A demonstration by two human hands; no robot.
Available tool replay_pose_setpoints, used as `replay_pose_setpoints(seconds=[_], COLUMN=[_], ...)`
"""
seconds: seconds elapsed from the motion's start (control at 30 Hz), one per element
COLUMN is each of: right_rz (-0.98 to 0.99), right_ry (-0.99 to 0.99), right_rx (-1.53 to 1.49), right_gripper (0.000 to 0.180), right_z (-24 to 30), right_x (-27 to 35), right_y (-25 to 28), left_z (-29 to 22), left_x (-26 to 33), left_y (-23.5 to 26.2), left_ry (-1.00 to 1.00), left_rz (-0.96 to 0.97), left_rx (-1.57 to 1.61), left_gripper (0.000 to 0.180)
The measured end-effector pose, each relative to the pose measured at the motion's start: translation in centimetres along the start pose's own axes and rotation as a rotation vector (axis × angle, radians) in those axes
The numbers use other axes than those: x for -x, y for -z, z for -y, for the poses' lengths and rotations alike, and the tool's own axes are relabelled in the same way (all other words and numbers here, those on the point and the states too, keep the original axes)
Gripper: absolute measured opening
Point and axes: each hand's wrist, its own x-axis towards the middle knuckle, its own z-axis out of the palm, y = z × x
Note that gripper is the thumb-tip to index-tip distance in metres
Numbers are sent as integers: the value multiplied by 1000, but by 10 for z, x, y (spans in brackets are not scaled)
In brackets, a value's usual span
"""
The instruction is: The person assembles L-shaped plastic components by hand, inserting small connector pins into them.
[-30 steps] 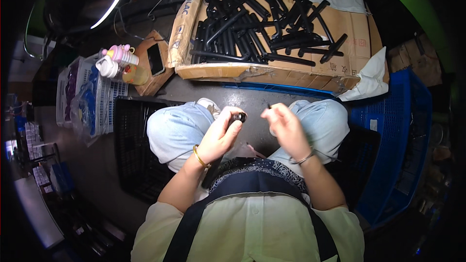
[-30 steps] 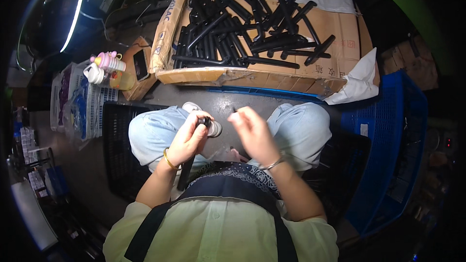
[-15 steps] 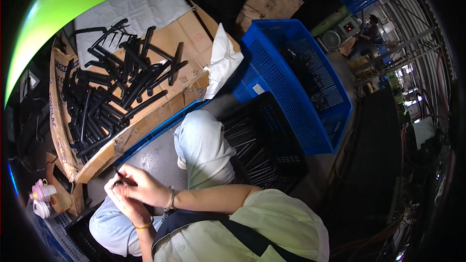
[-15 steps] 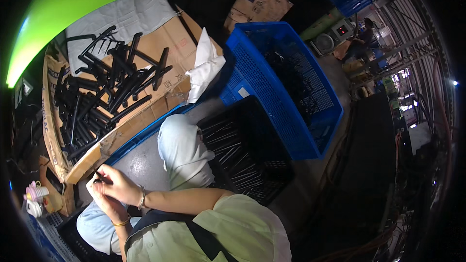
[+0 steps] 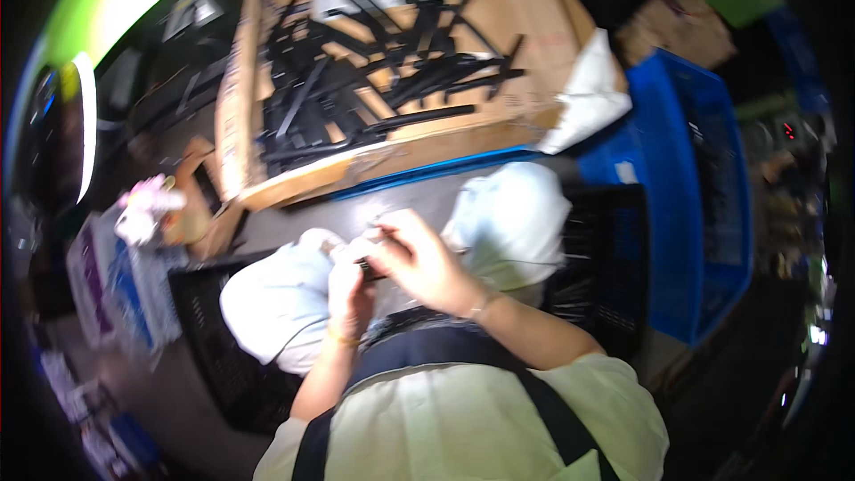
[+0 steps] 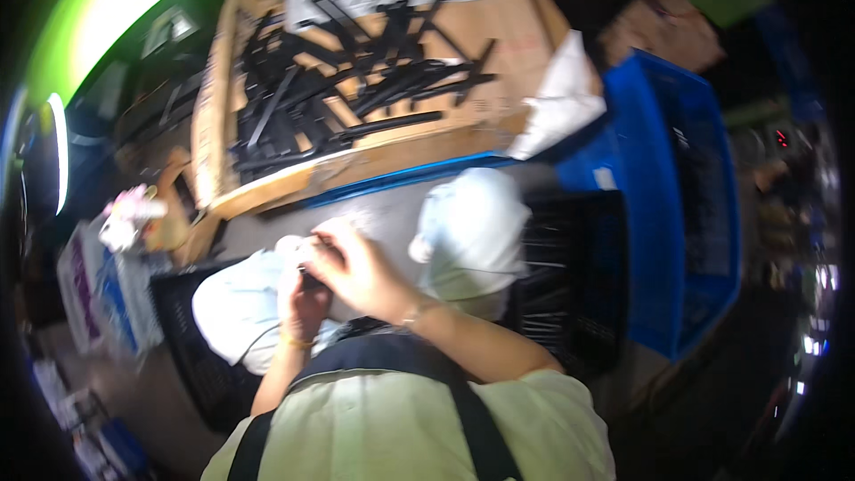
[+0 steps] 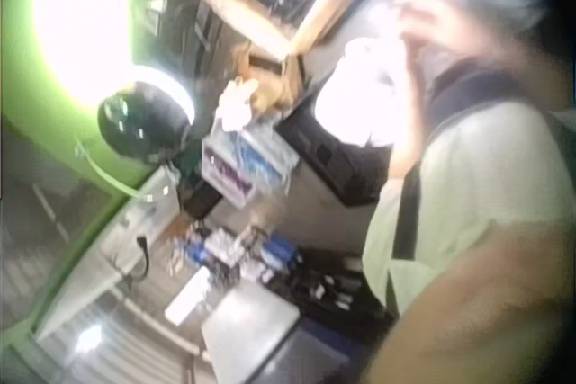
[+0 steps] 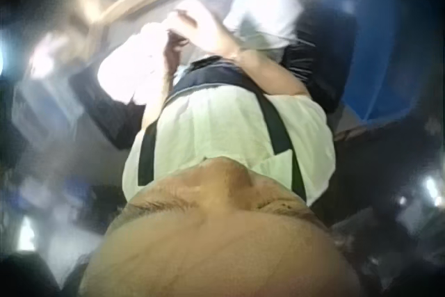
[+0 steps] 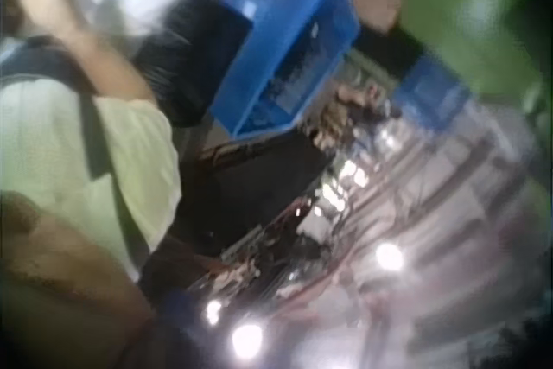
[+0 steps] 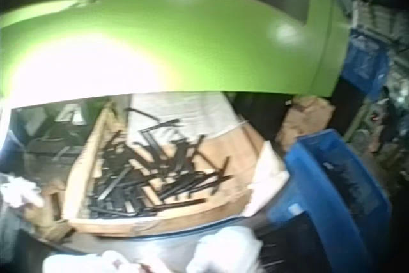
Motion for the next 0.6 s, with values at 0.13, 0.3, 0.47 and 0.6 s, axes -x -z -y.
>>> replay_pose_setpoints(seconds=[0.13, 0.3, 0.47, 0.6], right_rz=[145, 264, 262, 269], right_ry=[-435, -387, -276, -292], right_rx=[-17, 282, 331, 306], right_gripper=[24, 24, 27, 27], right_z=[58, 73, 73, 72], right_x=[15, 21, 20, 21], right_y=[68, 76, 77, 78], left_z=[35, 49, 50, 47], left_x=[-31, -40, -43, -42], left_y=[-40, -56, -58, -63], left_ry=[-178, -282, -373, -359], left_rz=[353, 386, 390, 371], left_rx=[29, -136, -259, -282], left_gripper=[30, 32, 38, 44])
